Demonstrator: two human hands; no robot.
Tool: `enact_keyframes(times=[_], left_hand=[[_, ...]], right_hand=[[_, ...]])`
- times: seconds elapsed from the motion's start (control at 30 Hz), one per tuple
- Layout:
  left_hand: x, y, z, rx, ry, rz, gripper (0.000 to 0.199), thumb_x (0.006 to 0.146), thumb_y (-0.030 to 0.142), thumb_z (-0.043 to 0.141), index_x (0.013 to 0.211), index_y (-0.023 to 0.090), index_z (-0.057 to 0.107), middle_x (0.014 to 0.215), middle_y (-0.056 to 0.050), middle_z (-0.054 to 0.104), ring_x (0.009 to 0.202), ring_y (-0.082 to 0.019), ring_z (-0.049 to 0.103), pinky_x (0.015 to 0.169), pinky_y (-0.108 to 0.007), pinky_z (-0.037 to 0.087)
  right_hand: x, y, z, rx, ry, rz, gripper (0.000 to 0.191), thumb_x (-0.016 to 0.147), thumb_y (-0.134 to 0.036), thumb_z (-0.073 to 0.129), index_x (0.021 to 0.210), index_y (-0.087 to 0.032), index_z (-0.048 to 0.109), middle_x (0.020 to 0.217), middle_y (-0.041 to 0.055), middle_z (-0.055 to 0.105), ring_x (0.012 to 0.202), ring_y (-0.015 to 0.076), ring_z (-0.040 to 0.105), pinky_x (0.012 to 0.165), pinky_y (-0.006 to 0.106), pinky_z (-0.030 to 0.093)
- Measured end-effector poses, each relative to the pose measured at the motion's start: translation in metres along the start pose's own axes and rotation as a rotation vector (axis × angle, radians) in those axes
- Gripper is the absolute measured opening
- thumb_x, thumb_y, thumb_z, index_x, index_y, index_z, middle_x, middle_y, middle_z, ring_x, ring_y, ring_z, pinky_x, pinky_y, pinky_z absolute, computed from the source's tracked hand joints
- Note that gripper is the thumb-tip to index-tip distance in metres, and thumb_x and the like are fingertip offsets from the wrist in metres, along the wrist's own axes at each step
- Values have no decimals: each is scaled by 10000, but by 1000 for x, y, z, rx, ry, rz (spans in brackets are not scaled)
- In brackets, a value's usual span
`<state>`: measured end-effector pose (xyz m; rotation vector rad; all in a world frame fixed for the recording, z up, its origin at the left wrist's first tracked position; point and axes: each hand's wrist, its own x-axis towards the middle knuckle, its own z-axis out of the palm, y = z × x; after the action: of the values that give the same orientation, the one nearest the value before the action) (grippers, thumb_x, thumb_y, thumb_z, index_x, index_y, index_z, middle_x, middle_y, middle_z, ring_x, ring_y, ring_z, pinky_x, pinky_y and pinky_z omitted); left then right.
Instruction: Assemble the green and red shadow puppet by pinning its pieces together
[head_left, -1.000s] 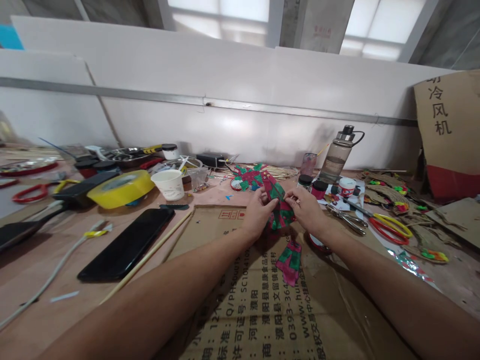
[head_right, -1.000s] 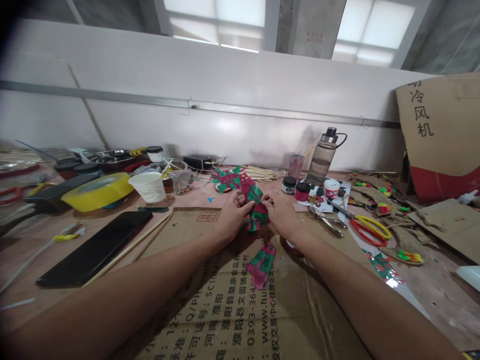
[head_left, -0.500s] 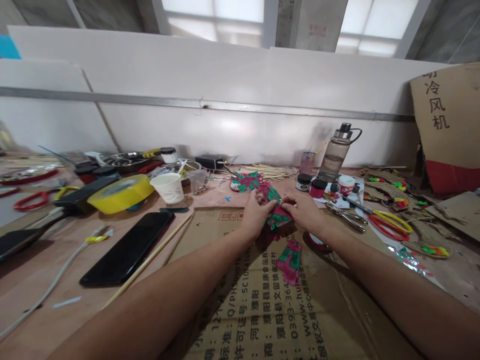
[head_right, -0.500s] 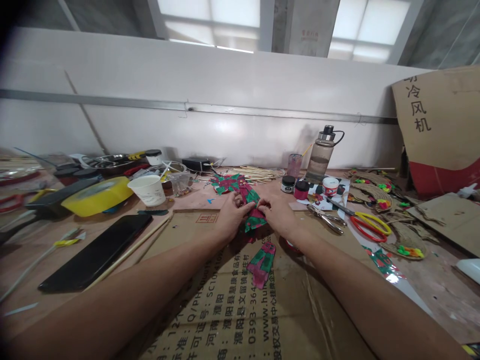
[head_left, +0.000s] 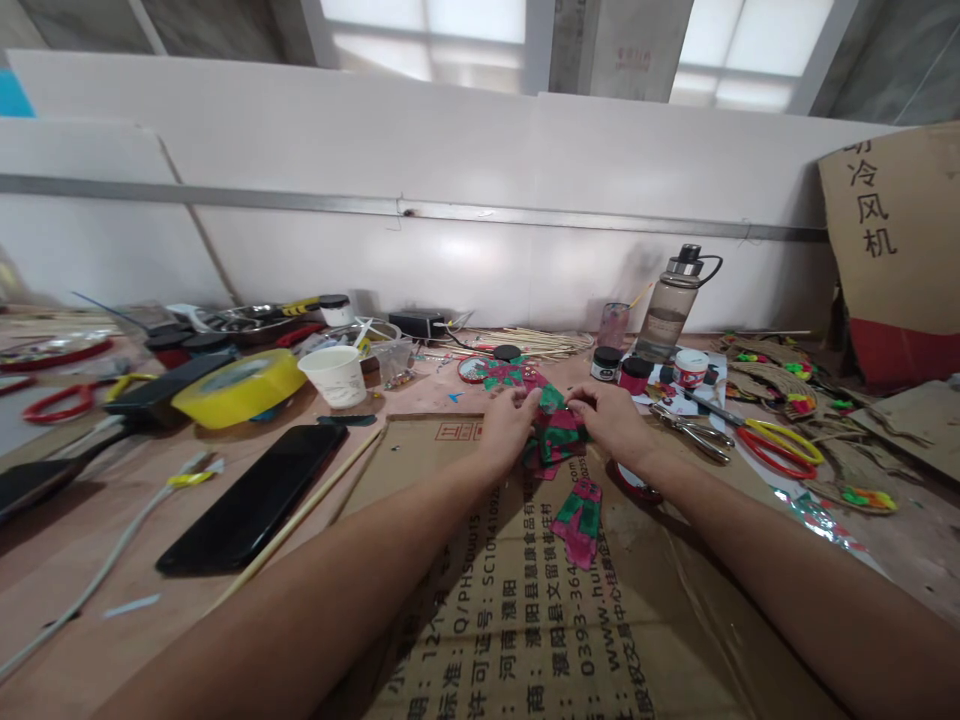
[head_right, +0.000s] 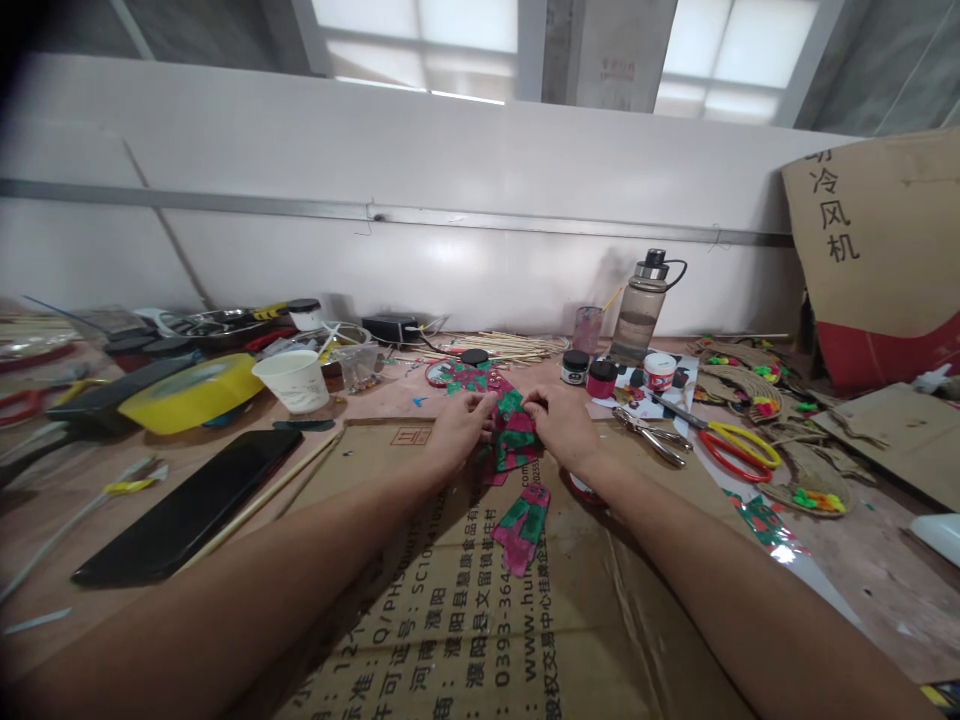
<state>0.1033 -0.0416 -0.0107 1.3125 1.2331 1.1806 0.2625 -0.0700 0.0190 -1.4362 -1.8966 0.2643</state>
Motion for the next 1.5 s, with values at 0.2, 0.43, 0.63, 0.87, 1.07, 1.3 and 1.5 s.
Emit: enact_keyframes(times=[0.2,0.43,0.63,0.87,1.07,1.3,1.5], left_hand=[[1,-1,-5,350,112,148,240,835,384,614,765,180,508,699,-11,589,635,-154,572,618,-279,456],[-7,-2,1,341,-53,449,171,823,334,615,851,168,645,857,-48,683,784,-172,621,735,-297,478],[-15,1,1,281,-112,467,136,804,295,611,744,180,650,743,-5,696,688,-148,623,669,-262,474],[-14,1,1,276,-85,446,111,800,276,617,775,179,666,774,-9,717,715,-152,641,677,-258,479],[-14,2,3,233,-92,432,138,810,265,607,857,171,698,832,-32,736,752,-162,661,705,-269,500],[-16,4,2,289,-82,483,133,805,241,618,860,181,723,814,-23,731,715,-144,636,696,-261,492],[-16,5,1,355,-53,555,133,803,225,638,885,219,742,828,-14,729,766,-153,628,735,-274,494]], right_hand=[[4,12,3,17,41,100,131,830,-150,561,818,-173,689,829,48,720,753,176,618,714,286,427],[4,5,3,48,51,43,145,848,-156,520,803,-177,657,819,38,700,770,168,599,724,282,421],[3,1,2,141,95,-11,107,810,-169,546,768,-184,643,770,25,664,763,169,576,719,286,428],[1,0,0,216,70,-6,106,814,-233,537,815,-192,635,664,-2,626,616,150,567,630,281,449],[0,-3,0,351,23,39,73,807,-257,552,804,-203,601,683,4,660,641,160,629,657,296,509],[0,-3,0,322,10,65,93,796,-275,565,759,-195,596,627,-16,621,585,142,580,596,268,467],[0,-3,0,267,36,73,88,802,-260,551,782,-187,597,638,-14,620,578,139,576,581,259,433]])
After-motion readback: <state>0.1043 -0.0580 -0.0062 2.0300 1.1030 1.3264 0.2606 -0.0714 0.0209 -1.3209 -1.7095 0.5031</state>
